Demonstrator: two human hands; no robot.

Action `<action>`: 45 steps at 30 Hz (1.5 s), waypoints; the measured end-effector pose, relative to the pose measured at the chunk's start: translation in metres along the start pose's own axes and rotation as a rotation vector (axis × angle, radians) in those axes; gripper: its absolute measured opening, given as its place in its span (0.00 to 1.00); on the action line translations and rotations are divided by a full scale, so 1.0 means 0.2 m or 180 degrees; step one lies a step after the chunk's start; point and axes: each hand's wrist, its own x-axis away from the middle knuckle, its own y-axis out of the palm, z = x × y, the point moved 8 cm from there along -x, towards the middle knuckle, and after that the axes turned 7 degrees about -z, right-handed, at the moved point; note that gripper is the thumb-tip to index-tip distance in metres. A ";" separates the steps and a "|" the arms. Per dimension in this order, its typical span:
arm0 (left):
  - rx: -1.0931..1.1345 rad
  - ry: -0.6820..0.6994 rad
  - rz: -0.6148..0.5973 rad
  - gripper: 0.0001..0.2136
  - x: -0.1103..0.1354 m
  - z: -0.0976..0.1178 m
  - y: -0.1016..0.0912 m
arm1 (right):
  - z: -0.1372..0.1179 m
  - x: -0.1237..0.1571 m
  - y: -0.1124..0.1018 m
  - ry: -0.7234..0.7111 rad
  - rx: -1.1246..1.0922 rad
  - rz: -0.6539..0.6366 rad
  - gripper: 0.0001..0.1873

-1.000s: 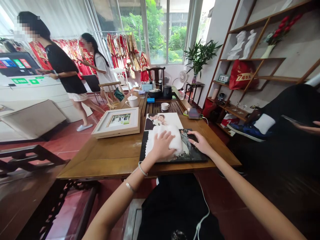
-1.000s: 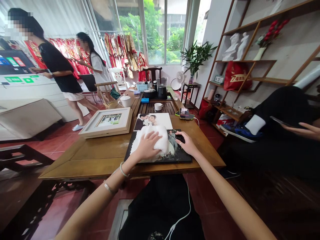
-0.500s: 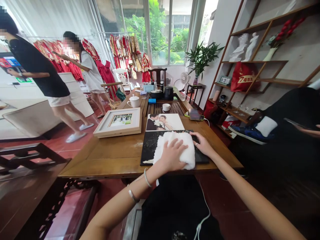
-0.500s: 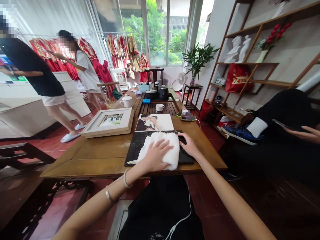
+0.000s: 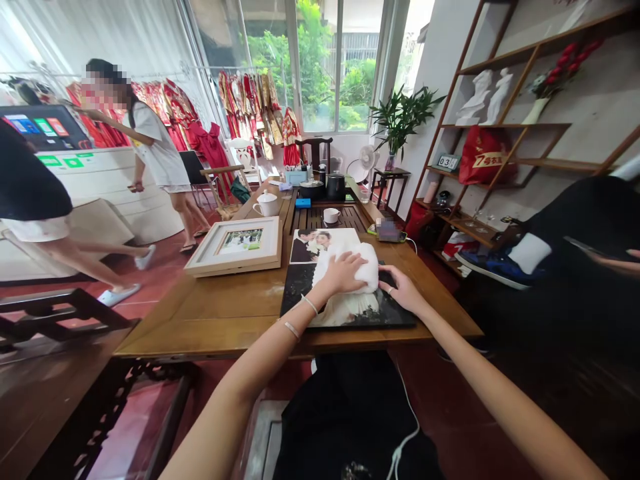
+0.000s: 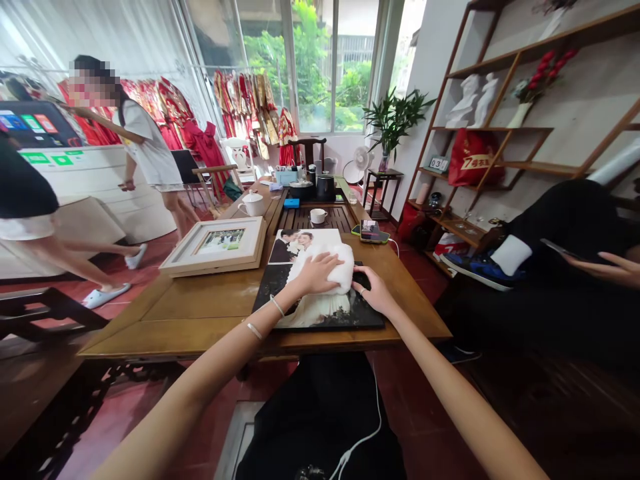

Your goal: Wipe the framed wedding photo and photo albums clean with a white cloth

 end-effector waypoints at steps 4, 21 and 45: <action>-0.0034 0.0270 -0.0036 0.29 -0.04 0.01 0.00 | 0.01 0.00 0.00 0.0006 -0.0038 0.0017 0.17; 0.0277 0.0518 -0.0131 0.34 0.69 0.27 -0.02 | -0.03 0.00 0.01 -0.0162 -0.0073 -0.0102 0.12; 0.0207 -0.0480 0.0507 0.30 0.33 0.30 0.01 | 0.01 0.00 0.00 -0.0091 -0.0138 -0.0015 0.18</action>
